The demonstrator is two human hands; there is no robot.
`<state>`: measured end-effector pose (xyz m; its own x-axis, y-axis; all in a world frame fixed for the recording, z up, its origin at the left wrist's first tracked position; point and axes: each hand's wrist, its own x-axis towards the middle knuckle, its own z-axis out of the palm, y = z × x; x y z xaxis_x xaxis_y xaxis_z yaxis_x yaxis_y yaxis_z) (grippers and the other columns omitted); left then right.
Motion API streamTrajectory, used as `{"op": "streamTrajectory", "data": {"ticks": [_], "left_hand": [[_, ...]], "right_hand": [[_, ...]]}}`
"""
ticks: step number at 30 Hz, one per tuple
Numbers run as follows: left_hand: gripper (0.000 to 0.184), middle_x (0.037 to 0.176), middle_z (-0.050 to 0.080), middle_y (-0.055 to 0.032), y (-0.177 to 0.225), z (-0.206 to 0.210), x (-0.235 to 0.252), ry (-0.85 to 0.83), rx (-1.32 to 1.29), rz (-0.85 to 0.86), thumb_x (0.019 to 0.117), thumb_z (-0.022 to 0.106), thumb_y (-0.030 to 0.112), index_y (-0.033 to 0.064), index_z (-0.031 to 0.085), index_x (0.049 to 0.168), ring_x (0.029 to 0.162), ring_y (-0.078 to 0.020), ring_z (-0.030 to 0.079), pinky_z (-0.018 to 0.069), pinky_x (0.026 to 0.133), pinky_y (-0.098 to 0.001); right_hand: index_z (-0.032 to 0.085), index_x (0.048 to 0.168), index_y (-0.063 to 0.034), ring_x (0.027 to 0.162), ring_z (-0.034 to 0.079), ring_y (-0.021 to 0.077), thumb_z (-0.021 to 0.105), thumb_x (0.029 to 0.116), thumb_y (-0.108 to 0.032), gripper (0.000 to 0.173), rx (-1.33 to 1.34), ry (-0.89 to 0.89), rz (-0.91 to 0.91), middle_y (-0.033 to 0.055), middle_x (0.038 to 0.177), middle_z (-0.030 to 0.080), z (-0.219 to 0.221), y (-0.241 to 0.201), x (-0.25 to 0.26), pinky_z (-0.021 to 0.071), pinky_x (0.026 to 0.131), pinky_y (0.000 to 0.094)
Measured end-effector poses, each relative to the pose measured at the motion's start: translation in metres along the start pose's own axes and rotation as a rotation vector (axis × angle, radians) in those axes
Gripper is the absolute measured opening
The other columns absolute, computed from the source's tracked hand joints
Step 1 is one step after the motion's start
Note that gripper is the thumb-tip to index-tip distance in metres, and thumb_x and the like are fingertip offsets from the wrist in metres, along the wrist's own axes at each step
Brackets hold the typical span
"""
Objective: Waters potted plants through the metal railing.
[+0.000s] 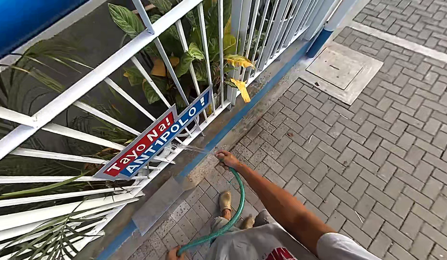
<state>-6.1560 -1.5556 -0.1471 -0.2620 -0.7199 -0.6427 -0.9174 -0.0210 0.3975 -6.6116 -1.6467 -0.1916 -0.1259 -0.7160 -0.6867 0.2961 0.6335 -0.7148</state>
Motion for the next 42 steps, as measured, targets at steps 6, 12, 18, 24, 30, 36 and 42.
{"op": "streamTrajectory", "data": {"ticks": [6, 12, 18, 24, 30, 36, 42], "left_hand": [[0.027, 0.082, 0.069, -0.0217, 0.167, 0.006, 0.098, 0.106, -0.01, 0.198, 0.1003, 0.059, 0.017, -0.0053, 0.073, 0.093, 0.081, -0.0361, 0.068, 0.0524, 0.08, -0.0576], [0.028, 0.076, 0.067, -0.0205, 0.375, 0.052, 0.164, 0.18, -0.087, 0.495, 0.0995, 0.057, 0.013, -0.0075, 0.071, 0.088, 0.076, -0.0338, 0.067, 0.0526, 0.077, -0.0535], [0.031, 0.069, 0.066, -0.0137, 0.629, 0.127, 0.195, 0.201, -0.277, 0.864, 0.1002, 0.057, 0.017, -0.0043, 0.072, 0.083, 0.066, -0.0239, 0.065, 0.0539, 0.068, -0.044], [0.042, 0.056, 0.052, -0.0065, 0.712, 0.102, 0.162, 0.281, -0.271, 1.063, 0.1036, 0.053, 0.023, 0.0005, 0.062, 0.07, 0.052, -0.0166, 0.052, 0.0442, 0.054, -0.0345], [0.038, 0.061, 0.055, -0.0077, 0.503, 0.092, 0.099, 0.355, -0.245, 0.618, 0.1016, 0.054, 0.024, -0.001, 0.064, 0.074, 0.058, -0.0184, 0.054, 0.046, 0.059, -0.0389], [0.021, 0.084, 0.073, -0.0207, 0.267, 0.115, -0.047, 0.584, -0.275, 0.198, 0.0915, 0.059, 0.008, -0.0067, 0.075, 0.094, 0.08, -0.0335, 0.071, 0.0543, 0.08, -0.055], [0.025, 0.07, 0.065, -0.0138, 0.167, 0.162, -0.146, 0.769, -0.41, -0.031, 0.0911, 0.058, 0.012, -0.0086, 0.071, 0.089, 0.065, -0.0188, 0.06, 0.05, 0.066, -0.0426]], "right_hand": [[0.049, 0.138, -0.009, 0.044, 0.043, 0.0065, 0.045, 0.1116, -0.025, 0.031, 0.244, 0.274, 0.051, 0.0005, 0.069, 0.051, -0.182, -0.024, -0.008, 0.0391, 0.041, 0.0209], [0.045, 0.128, -0.0147, 0.038, 0.038, 0.0032, 0.04, 0.1127, -0.029, 0.021, 0.482, 0.408, -0.015, -0.0039, 0.061, 0.046, -0.381, -0.039, -0.039, 0.036, 0.035, 0.0179], [0.05, 0.094, -0.0169, 0.036, 0.04, -0.0026, 0.039, 0.1104, -0.032, 0.024, 0.816, 0.37, -0.171, -0.0087, 0.056, 0.045, -0.593, -0.063, -0.075, 0.0356, 0.034, 0.0115], [0.049, 0.089, -0.017, 0.035, 0.039, -0.0048, 0.034, 0.1115, -0.031, 0.03, 0.916, 0.328, -0.209, -0.0103, 0.053, 0.044, -0.634, -0.106, -0.073, 0.0329, 0.034, 0.0087], [0.042, 0.106, -0.015, 0.037, 0.039, 0.0013, 0.034, 0.1127, -0.026, 0.015, 0.517, 0.329, -0.091, -0.0062, 0.057, 0.042, -0.472, -0.087, -0.014, 0.0365, 0.034, 0.0159], [0.046, 0.137, -0.0011, 0.048, 0.047, 0.0106, 0.041, 0.1122, -0.02, 0.031, 0.181, 0.271, -0.12, 0.0053, 0.076, 0.052, -0.223, -0.04, -0.006, 0.0446, 0.046, 0.0255], [0.05, 0.137, -0.0022, 0.048, 0.049, 0.0132, 0.046, 0.1113, -0.02, 0.032, 0.077, 0.147, -0.129, 0.0084, 0.075, 0.055, -0.078, -0.014, -0.02, 0.0459, 0.046, 0.028]]}}
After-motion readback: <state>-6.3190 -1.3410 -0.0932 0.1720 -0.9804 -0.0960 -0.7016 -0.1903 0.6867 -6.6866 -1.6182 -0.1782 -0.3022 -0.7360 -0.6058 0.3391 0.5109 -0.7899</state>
